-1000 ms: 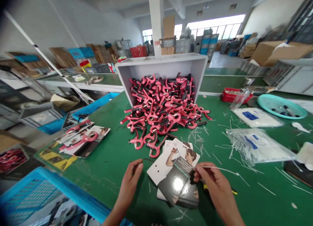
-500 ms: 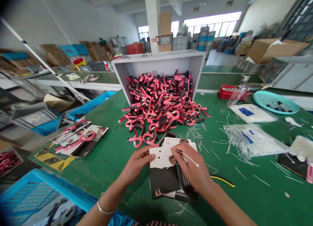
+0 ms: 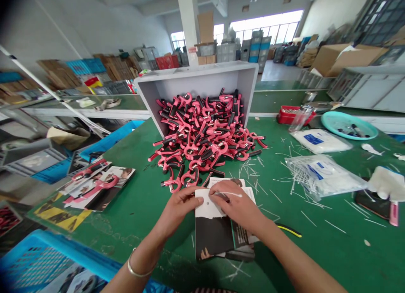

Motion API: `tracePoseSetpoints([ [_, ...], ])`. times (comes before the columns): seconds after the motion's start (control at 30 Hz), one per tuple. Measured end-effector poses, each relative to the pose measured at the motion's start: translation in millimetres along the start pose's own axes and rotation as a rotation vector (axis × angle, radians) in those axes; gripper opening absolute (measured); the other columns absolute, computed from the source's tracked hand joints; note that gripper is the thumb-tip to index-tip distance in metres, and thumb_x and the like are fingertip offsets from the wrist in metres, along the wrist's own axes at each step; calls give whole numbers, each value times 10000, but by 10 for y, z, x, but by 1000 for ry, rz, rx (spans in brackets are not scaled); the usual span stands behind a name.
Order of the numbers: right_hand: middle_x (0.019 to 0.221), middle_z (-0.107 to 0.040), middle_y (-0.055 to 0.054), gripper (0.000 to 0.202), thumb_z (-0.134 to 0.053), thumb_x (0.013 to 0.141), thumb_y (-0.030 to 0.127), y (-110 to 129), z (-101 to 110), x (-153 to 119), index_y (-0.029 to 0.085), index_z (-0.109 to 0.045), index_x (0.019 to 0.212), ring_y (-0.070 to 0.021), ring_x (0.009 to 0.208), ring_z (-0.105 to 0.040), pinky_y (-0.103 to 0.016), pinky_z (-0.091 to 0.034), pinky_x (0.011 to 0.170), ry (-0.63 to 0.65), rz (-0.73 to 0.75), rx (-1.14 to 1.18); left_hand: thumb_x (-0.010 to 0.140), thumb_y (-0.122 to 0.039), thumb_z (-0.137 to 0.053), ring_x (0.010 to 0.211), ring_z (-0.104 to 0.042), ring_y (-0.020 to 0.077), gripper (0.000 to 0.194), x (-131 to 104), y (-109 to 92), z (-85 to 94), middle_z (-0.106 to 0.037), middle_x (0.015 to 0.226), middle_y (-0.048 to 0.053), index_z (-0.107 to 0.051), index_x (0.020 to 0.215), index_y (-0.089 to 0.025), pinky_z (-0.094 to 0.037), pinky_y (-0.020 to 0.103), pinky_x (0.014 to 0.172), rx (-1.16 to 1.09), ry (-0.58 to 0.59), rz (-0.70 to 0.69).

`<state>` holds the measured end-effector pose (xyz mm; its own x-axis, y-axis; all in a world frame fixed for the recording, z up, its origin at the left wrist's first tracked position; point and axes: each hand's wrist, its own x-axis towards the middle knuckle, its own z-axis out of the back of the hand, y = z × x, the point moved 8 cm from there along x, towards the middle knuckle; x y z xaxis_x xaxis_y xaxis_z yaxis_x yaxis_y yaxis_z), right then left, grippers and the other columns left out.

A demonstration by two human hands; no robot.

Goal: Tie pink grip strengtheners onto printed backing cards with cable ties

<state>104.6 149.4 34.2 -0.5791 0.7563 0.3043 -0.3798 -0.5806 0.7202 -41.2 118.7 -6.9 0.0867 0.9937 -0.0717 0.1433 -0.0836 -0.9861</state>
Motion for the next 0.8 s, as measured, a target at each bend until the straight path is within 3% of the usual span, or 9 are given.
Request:
tracePoseSetpoints([
  [0.13,760,-609,-13,238,-576,912,436,-201,89,19,227,-679,864,-149,656,-547,-274,-448,604,30,-209,278,899,-497,-552,714,-607,165,426,50,115,40,-685,773,54,-736,1018,-131,-483,261,682,-14,-13,55],
  [0.3,655,-523,22,249,-612,879,448,-347,-48,-69,205,-665,868,-93,506,-422,-219,-324,456,87,-340,428,732,-361,-778,733,-616,160,345,89,375,-50,-701,834,30,-719,1015,-173,-481,243,677,-84,-38,20],
  [0.43,699,-562,23,273,-625,868,463,-455,-74,-84,196,-670,894,-105,574,-467,-221,-358,523,91,-335,470,761,-299,-744,682,-570,144,158,-14,445,33,-651,726,11,-735,832,-159,-456,230,659,142,-66,-40],
  [0.5,761,-603,11,285,-642,853,474,-520,-35,-86,194,-686,881,-118,644,-501,-225,-381,578,77,-335,462,823,-299,-683,715,-576,156,161,-144,441,113,-648,732,27,-745,779,-157,-458,236,692,286,-38,-47],
  [0.63,843,-640,-12,316,-645,848,497,-601,-103,-90,187,-688,893,-142,717,-534,-243,-402,631,148,-364,510,874,-333,-640,935,-632,219,242,-435,438,126,-686,1040,95,-746,1051,-208,-491,305,863,215,159,17],
  [0.8,838,-611,-8,303,-661,846,483,-638,-268,-46,183,-659,895,-145,756,-527,-249,-406,665,156,-414,658,880,-296,-633,1024,-626,242,247,-503,323,66,-678,1111,105,-742,1093,-238,-495,322,909,259,168,-32],
])
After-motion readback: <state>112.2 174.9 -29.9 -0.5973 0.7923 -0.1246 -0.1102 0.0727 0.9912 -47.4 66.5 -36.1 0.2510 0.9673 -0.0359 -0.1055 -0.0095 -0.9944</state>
